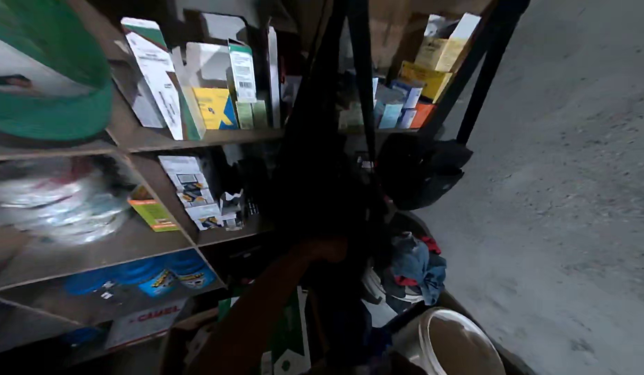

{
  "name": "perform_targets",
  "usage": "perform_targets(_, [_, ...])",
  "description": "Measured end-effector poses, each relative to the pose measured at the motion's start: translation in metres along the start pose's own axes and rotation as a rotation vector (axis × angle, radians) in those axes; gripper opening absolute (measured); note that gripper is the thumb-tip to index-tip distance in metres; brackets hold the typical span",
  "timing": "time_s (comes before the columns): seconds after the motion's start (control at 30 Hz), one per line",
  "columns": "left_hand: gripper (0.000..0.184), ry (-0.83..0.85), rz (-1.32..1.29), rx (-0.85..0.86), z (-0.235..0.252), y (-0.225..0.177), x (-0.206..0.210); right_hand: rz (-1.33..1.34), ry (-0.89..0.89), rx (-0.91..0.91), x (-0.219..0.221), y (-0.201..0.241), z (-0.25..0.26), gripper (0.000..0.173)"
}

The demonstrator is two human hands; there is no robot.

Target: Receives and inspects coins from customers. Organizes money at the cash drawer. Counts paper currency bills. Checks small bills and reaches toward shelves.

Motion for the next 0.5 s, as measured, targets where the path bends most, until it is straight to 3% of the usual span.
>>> perform_targets(0.13, [0.031,-0.068,0.003,0.022,-0.013,-0.001,-0.003,0.212,-0.23,-0.145,-0.06,0.038,0.07,0.021])
perform_targets(0.27, [0.036,-0.306,0.0,0.08,-0.041,-0.017,-0.022,0.524,-0.316,-0.355,-0.13,0.079,0.181,0.027])
perform_targets(0.4, [0.041,-0.765,-0.148,0.306,-0.091,-0.042,-0.025,0.622,-0.234,-0.261,-0.115,0.11,0.262,0.023])
perform_targets(0.5, [0.032,-0.902,-0.277,0.516,-0.133,-0.077,-0.022,0.387,-0.152,-0.237,-0.081,0.131,0.265,0.026])
Point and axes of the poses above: each hand's wrist, its own z-axis towards the middle knuckle, its own x-axis out of the palm, y = z × x, the point moved 9 cm from there along z, towards the middle knuckle, and after that the axes turned 10 degrees about -y, right-handed, at the moved point
